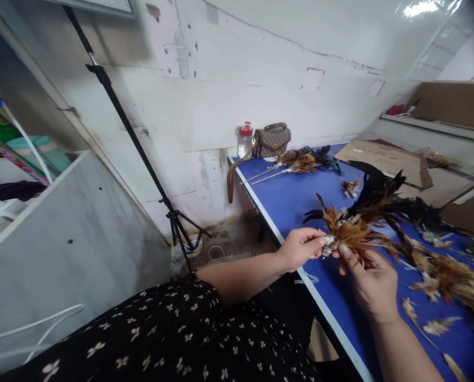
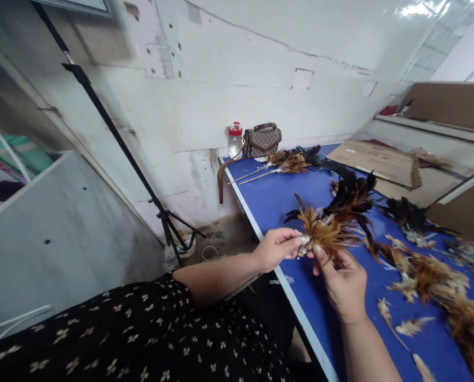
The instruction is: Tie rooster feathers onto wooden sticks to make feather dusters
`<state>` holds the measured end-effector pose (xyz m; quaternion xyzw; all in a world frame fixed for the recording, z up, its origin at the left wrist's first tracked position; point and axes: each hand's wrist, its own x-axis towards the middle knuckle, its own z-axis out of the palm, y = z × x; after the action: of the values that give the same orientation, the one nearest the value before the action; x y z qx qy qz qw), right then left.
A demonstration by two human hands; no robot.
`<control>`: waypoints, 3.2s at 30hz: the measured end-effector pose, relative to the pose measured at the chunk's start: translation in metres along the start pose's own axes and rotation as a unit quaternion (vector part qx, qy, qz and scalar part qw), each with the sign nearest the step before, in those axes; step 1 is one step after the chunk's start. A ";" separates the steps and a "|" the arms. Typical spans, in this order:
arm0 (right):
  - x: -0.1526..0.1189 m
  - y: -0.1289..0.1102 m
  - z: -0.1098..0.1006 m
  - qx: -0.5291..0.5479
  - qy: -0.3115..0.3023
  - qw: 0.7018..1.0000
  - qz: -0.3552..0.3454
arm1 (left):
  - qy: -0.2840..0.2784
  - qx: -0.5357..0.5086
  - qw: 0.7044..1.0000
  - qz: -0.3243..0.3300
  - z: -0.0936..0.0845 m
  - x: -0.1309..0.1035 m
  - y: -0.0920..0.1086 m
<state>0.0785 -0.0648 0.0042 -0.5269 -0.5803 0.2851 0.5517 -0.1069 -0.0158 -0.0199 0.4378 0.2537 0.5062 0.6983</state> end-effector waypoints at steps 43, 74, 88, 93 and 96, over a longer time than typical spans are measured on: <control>0.075 0.062 -0.052 -0.341 0.124 0.928 0.084 | 0.042 0.030 0.995 0.080 -0.041 0.014 0.021; 0.037 0.024 0.033 0.038 0.045 0.997 0.048 | -0.060 -0.140 0.988 -0.031 -0.049 0.010 0.034; 0.036 0.027 0.035 0.081 0.019 0.994 0.065 | -0.079 -0.147 0.983 -0.077 -0.041 0.009 0.018; 0.037 0.040 0.037 0.104 0.029 0.990 0.089 | -0.082 -0.158 0.980 -0.088 -0.041 0.009 0.017; 0.036 0.046 0.037 0.109 0.031 0.989 0.097 | -0.086 -0.152 0.980 -0.093 -0.043 0.010 0.014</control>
<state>0.0628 -0.0088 -0.0336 -0.5261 -0.4749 0.3823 0.5929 -0.1442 0.0103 -0.0279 0.3428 0.1523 0.4319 0.8202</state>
